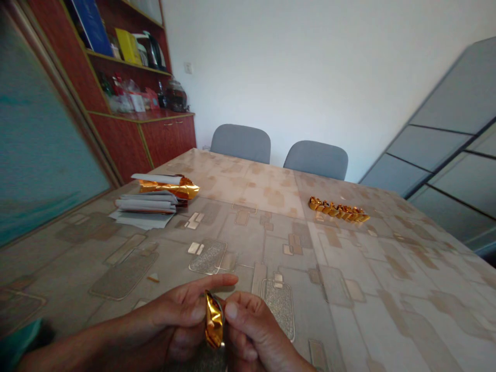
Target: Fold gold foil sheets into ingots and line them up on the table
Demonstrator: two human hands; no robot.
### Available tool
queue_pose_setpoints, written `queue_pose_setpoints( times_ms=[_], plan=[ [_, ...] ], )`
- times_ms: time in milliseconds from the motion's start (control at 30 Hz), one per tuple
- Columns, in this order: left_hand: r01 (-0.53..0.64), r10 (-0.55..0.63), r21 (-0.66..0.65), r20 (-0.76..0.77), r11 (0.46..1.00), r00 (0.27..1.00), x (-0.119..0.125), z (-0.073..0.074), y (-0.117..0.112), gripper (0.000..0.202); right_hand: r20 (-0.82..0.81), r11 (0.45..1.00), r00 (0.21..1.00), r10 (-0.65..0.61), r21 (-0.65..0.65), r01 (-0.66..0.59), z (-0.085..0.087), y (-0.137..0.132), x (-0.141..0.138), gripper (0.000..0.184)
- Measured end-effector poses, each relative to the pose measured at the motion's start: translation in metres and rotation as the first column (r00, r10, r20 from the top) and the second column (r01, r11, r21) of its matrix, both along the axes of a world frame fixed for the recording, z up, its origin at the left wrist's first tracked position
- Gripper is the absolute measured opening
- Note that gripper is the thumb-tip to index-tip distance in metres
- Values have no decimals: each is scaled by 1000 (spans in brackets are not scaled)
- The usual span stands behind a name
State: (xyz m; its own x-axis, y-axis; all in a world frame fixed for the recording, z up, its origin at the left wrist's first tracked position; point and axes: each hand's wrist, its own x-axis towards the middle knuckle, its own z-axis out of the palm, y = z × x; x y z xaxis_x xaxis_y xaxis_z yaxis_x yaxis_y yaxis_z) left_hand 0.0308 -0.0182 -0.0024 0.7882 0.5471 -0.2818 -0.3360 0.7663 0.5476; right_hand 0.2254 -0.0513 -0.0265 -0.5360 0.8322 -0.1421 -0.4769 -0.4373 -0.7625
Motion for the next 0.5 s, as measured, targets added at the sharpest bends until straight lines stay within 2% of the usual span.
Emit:
queue_pose_setpoints(
  times_ms=[67,167,333,500],
  plan=[
    [-19,20,-48,18,999,1000,2,-1,-2,52,4,1000,1000,-24,1,24,0,2,-2,55],
    [-65,69,-92,37,994,997,3,-1,-5,53,10,1000,1000,12,-9,-12,2,4,-4,50],
    [-39,41,-81,20,996,999,4,-3,-5,52,24,996,999,36,86,-38,2,1,-3,52],
    [-32,32,-5,8,999,999,7,-11,-6,49,59,997,998,5,71,-9,-2,-2,-4,57]
  ],
)
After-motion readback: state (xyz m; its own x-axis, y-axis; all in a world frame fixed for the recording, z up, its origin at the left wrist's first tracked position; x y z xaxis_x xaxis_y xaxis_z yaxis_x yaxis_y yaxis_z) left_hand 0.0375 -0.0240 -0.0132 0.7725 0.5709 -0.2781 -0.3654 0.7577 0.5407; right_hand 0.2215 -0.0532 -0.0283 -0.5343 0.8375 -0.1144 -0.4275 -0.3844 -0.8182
